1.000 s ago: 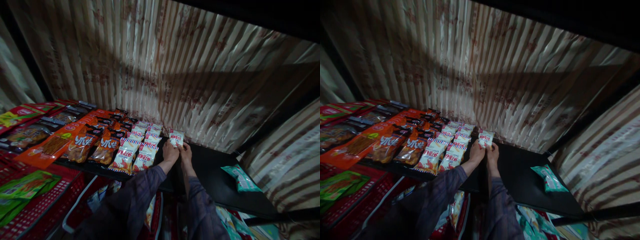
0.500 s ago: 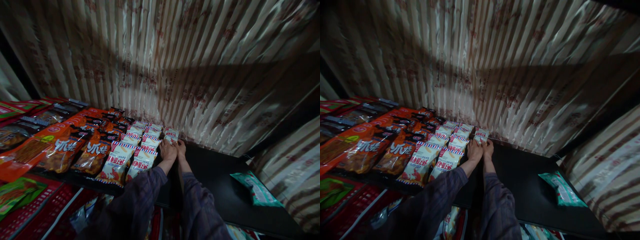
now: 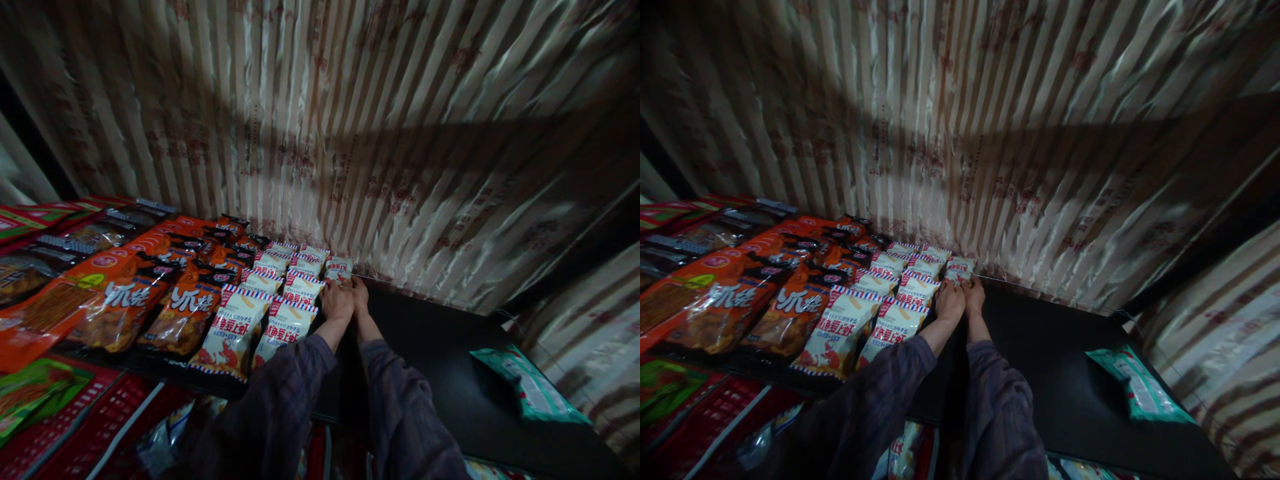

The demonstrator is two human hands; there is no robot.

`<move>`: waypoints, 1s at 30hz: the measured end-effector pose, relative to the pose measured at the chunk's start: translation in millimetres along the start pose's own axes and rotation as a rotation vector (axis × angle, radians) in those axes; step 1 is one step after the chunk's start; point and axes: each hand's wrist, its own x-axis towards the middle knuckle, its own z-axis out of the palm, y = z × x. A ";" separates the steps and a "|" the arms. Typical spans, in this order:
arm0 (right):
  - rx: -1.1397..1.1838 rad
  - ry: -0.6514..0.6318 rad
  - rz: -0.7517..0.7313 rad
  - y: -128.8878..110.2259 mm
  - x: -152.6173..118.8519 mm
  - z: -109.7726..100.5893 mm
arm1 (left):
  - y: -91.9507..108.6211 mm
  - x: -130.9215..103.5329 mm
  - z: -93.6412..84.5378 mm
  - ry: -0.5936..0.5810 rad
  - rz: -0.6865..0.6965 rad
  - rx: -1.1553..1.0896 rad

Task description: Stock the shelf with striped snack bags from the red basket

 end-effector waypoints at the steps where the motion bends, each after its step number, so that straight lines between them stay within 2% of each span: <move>1: -0.028 -0.006 0.015 -1.1 -1.0 -0.3 | -0.3 0.1 0.6 0.000 -0.006 -0.006; 10: -0.279 -0.049 0.033 -13.3 -12.5 -3.0 | 2.0 0.7 0.6 -0.018 -0.024 -0.038; 22: -0.352 -0.110 -0.016 -12.5 -14.1 -3.0 | -2.5 2.9 -2.9 -0.048 -0.056 -0.085; 30: -0.336 -0.120 -0.064 -6.7 -17.9 -6.7 | -2.7 -19.4 -1.9 -0.038 -0.050 -0.086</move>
